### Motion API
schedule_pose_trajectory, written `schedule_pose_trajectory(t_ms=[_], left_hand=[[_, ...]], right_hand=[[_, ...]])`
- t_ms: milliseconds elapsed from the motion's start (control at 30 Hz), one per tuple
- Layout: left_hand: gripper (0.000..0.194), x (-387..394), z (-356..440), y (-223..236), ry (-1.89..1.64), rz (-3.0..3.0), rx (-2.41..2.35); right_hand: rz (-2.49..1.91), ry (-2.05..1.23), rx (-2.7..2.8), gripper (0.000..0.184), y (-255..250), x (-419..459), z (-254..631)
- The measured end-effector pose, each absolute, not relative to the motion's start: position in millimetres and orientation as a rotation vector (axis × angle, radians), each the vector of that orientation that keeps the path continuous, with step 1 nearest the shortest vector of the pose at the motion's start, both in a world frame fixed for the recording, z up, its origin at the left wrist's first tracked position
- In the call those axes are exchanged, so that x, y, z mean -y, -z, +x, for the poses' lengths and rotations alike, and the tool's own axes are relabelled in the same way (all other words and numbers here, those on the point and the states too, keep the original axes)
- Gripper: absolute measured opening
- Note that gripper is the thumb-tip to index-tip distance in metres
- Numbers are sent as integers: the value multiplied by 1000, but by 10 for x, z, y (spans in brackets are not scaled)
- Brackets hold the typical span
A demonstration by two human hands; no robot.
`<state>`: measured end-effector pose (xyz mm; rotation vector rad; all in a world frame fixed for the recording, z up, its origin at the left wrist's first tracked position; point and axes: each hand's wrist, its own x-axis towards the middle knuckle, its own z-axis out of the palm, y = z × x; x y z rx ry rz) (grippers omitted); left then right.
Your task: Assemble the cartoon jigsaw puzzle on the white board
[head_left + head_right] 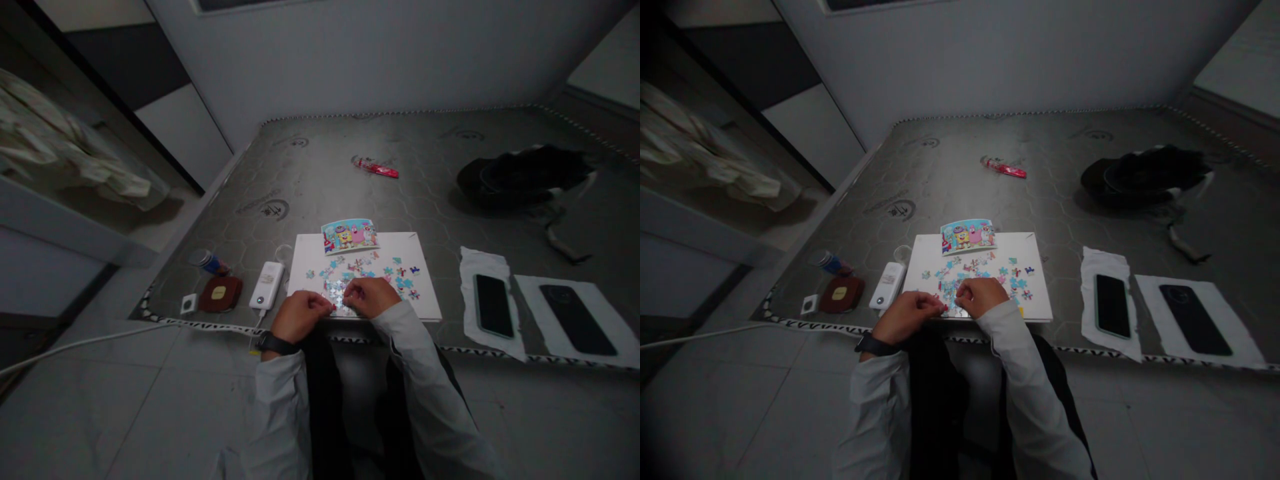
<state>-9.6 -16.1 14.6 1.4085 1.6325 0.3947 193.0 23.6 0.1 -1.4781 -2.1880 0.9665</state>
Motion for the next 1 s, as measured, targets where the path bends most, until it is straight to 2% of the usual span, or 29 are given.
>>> schedule_pose_trajectory(t_ms=[233,733,1000], left_hand=[[27,144,-108,-148,-420,1382,-1735],[34,132,-61,-77,-447,1435,-1715],[29,129,-63,-117,-417,1460,-1748]], right_hand=[[-1507,-939,2233,6,-15,-237,1924],[-1481,-826,2336,5,21,-243,1898],[-1481,-820,2335,5,27,-242,1898]])
